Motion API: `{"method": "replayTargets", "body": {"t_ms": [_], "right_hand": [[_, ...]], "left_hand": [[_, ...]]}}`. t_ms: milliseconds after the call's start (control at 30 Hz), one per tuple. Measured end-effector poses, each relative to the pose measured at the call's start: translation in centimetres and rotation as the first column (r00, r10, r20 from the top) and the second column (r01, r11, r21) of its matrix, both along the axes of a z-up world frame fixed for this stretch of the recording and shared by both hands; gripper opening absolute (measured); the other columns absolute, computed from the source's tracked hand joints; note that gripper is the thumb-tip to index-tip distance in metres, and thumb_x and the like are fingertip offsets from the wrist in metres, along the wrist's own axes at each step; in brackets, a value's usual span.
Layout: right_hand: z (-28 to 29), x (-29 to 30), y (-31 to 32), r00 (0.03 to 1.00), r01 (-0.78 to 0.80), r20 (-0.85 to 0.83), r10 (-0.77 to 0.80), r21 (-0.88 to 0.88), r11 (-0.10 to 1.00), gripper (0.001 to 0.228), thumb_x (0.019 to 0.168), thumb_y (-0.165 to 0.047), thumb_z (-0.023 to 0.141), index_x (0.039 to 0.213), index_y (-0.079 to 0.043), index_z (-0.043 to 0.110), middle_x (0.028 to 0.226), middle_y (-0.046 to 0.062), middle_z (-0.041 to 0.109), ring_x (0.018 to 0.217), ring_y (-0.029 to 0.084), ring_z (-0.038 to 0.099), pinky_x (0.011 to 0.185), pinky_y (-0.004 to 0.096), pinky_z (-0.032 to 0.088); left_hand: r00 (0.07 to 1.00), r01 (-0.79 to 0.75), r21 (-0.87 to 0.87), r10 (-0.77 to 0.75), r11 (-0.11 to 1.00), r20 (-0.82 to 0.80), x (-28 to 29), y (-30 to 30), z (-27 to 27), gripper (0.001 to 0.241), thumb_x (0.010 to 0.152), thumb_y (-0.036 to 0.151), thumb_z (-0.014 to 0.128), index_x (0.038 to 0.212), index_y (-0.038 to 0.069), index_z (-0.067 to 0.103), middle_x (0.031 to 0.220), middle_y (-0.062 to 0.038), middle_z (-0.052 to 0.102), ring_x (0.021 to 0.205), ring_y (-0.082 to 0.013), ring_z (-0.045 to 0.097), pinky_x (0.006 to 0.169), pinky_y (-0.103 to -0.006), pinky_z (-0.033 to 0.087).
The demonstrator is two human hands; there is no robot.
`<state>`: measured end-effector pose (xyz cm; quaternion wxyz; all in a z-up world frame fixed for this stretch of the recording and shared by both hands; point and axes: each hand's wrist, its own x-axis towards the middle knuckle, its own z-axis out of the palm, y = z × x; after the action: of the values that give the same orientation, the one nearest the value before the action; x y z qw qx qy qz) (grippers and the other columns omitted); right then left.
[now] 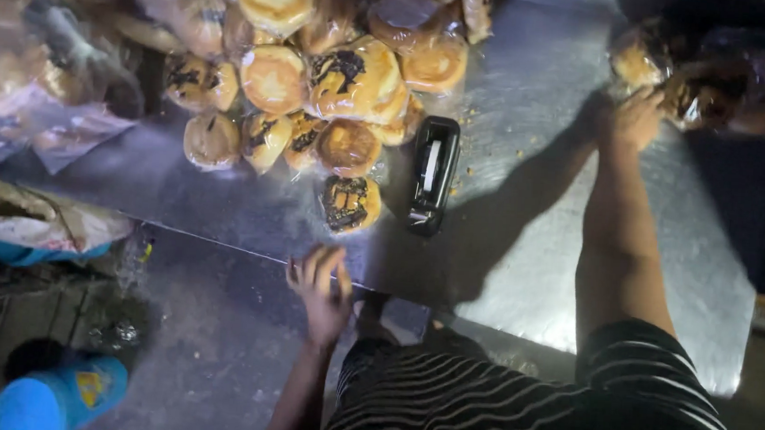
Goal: The person places buns into clear plastic bags and seals them using a handheld heat sealer. The sealed packages are then set aside on the metal table.
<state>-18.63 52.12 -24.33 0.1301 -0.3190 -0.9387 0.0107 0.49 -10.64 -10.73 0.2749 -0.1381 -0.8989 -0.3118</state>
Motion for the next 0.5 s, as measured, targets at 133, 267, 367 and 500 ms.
{"method": "replayTargets", "body": {"t_ms": [133, 267, 367, 500], "right_hand": [[1.3, -3.1, 4.0, 0.956, 0.003, 0.292, -0.013, 0.035, 0.999, 0.039, 0.105, -0.035, 0.051, 0.118, -0.007, 0.075, 0.109, 0.02, 0.074, 0.097, 0.037, 0.073, 0.076, 0.046, 0.06], [7.5, 1.9, 2.1, 0.971, -0.189, -0.126, 0.203, 0.114, 0.975, 0.03, 0.094, -0.029, 0.06, 0.085, -0.005, 0.075, 0.072, 0.026, 0.071, 0.063, 0.052, 0.07, 0.058, 0.059, 0.057], [9.3, 8.2, -1.5, 0.893, -0.311, -0.382, 0.236, -0.148, 0.939, 0.015, 0.101, -0.019, 0.072, 0.099, -0.003, 0.074, 0.074, 0.021, 0.072, 0.069, 0.039, 0.076, 0.055, 0.05, 0.06], [8.9, 21.6, -21.6, 0.948, -0.318, -0.125, 0.293, -0.336, 0.886, 0.025, 0.096, -0.015, 0.067, 0.087, 0.006, 0.076, 0.078, 0.029, 0.07, 0.079, 0.048, 0.071, 0.074, 0.058, 0.053]], "left_hand": [[0.966, 0.069, 0.031, -0.074, 0.997, 0.246, 4.6, 1.8, -1.0, 0.023, 0.089, 0.013, 0.062, 0.107, 0.024, 0.071, 0.113, 0.0, 0.069, 0.115, -0.0235, 0.061, 0.112, -0.0512, 0.019], [0.795, 0.38, 0.213, -0.435, 0.9, 0.422, 7.1, 6.4, -2.1, 0.035, 0.092, 0.004, 0.056, 0.116, 0.021, 0.073, 0.119, -0.007, 0.07, 0.113, -0.0272, 0.064, 0.1, -0.0385, 0.048], [0.724, 0.495, 0.5, -0.655, 0.711, 0.214, 5.9, 16.3, -6.3, 0.016, 0.096, 0.025, 0.067, 0.106, 0.019, 0.078, 0.102, -0.004, 0.079, 0.101, -0.0237, 0.074, 0.098, -0.0364, 0.054], [0.358, 0.237, 0.642, -0.68, 0.729, 0.64, 5.1, 22.1, -3.2, 0.11, 0.09, 0.053, 0.071, 0.163, 0.002, 0.005, 0.161, -0.034, 0.026, 0.152, -0.0442, 0.023, 0.128, -0.0548, 0.009]]}}
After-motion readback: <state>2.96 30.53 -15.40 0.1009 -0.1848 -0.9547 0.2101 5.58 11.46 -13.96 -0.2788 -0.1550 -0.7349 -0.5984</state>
